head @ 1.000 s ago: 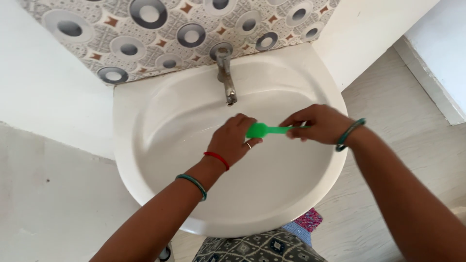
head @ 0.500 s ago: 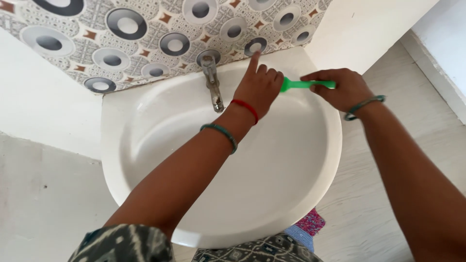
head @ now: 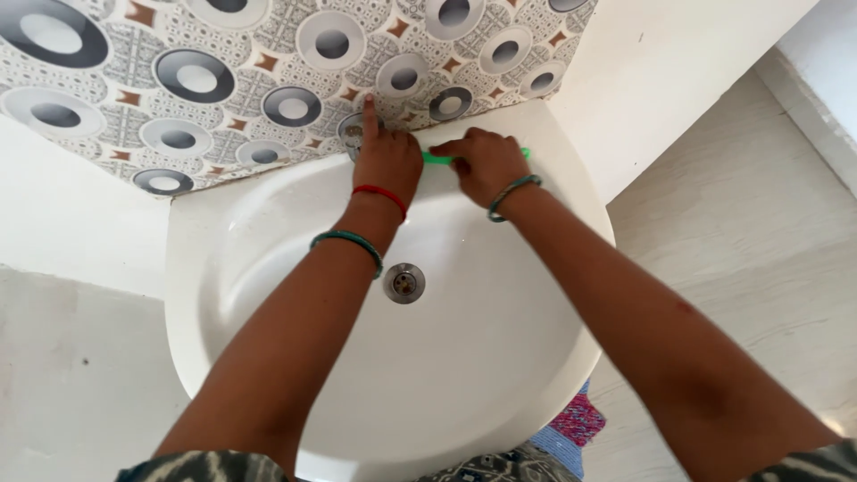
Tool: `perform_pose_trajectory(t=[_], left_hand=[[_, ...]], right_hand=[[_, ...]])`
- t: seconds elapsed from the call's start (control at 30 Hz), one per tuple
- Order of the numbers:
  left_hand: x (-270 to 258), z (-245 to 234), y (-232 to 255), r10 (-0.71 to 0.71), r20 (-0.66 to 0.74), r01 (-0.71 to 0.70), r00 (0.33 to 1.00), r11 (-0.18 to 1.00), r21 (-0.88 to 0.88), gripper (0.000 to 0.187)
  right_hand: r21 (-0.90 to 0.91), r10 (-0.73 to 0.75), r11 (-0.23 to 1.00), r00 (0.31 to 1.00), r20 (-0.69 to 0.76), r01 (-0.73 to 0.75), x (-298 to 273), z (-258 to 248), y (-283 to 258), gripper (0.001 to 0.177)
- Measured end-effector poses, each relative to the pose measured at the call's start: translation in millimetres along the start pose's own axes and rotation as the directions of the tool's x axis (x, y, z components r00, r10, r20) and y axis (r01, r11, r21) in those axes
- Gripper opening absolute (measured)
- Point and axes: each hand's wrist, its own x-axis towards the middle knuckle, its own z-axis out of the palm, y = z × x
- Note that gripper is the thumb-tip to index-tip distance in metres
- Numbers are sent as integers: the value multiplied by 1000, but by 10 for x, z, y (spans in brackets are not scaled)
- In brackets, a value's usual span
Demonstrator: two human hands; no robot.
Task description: The person scrubs the interior basin, drain, faucet, and surrounding counter of a white bathroom sink using a green scrub brush. The scrubbing is continuous and covers multiple areas of the sink throughout the clip.
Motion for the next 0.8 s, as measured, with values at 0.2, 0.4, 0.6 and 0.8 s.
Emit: perform_pose_trajectory(t=[0.2, 0.4, 0.6, 0.8], left_hand=[[205, 11, 503, 19, -213, -50, 977, 989, -141, 48], [433, -182, 832, 34, -130, -56, 991, 984, -171, 32], [327, -227, 352, 1, 88, 7, 996, 996, -93, 26], [88, -184, -25, -40, 228, 47, 973, 999, -25, 26]], right_hand=[[-91, 103, 991, 988, 111, -93, -212, -468, 482, 36], [-63, 407, 912, 871, 276, -406, -285, -692, 530, 31], [-24, 237, 971, 942, 236, -238, -51, -329, 188, 39], [-85, 178, 983, 951, 253, -162, 131, -100, -259, 43]])
